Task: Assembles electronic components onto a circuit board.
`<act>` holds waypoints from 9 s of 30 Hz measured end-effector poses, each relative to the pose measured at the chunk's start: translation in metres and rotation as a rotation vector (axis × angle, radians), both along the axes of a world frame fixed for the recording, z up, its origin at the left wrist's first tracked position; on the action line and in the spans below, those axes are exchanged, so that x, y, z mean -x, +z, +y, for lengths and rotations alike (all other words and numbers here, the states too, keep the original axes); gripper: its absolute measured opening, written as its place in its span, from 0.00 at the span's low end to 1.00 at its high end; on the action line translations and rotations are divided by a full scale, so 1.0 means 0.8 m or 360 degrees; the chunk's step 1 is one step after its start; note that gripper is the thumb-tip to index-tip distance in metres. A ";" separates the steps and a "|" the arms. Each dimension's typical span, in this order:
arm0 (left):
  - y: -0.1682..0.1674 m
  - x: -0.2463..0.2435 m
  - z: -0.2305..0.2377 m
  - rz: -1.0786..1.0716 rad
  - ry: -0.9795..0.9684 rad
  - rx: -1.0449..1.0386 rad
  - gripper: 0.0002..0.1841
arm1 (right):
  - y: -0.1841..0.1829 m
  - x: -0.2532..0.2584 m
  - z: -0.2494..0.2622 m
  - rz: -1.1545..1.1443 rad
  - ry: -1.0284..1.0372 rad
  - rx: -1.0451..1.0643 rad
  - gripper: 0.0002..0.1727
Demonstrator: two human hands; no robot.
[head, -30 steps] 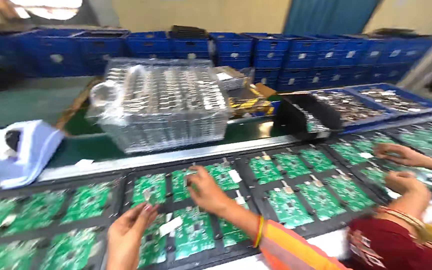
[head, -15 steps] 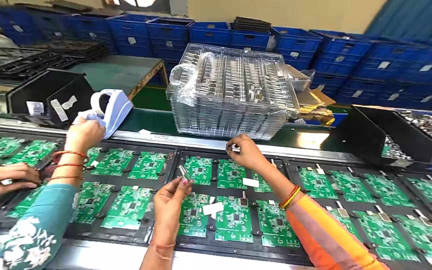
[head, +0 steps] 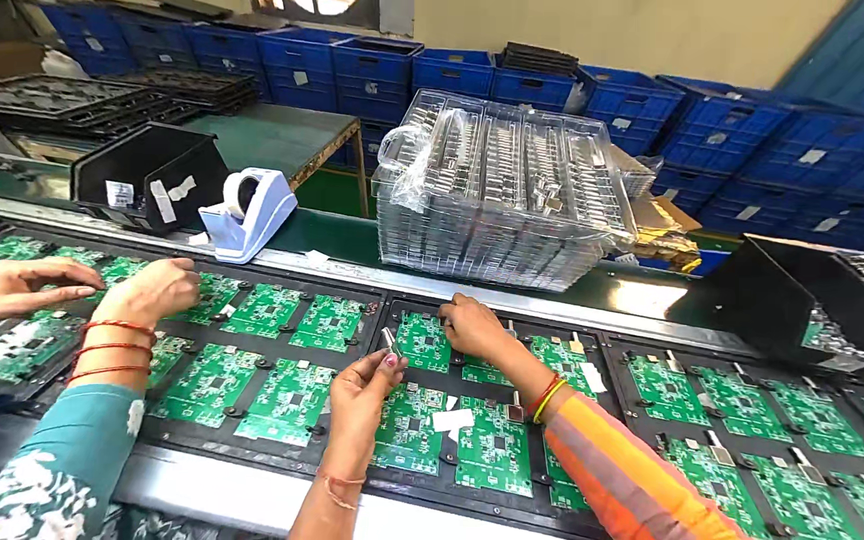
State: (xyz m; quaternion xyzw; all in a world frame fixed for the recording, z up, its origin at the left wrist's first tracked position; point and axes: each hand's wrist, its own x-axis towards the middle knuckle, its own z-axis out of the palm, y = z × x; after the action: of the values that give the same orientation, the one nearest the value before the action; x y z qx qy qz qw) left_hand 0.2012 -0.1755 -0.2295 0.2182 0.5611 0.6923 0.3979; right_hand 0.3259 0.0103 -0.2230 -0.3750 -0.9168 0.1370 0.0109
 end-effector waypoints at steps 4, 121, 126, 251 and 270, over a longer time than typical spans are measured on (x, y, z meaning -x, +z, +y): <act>-0.001 0.004 -0.002 0.0006 -0.0045 0.0006 0.09 | -0.008 -0.004 -0.002 0.0104 -0.0033 -0.0066 0.12; -0.005 0.155 -0.021 0.0105 0.0341 -0.0140 0.14 | -0.018 0.150 -0.157 0.0466 0.0258 0.0032 0.13; 0.001 0.157 -0.031 0.0157 0.0217 -0.0080 0.15 | -0.028 0.146 -0.161 0.0458 0.0306 -0.0105 0.09; -0.003 0.136 -0.016 -0.0096 -0.0364 0.0238 0.12 | -0.020 0.042 -0.112 0.0788 0.0004 -0.0051 0.22; -0.005 0.141 -0.019 -0.0167 -0.0198 0.0168 0.17 | -0.035 0.076 -0.163 0.0951 0.0125 -0.0084 0.18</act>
State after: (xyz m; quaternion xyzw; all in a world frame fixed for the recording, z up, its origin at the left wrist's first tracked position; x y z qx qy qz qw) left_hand 0.0885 -0.1910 -0.2332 0.1948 0.5605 0.6462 0.4800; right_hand 0.2651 -0.1199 -0.2506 -0.2819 -0.8901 0.2176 0.2845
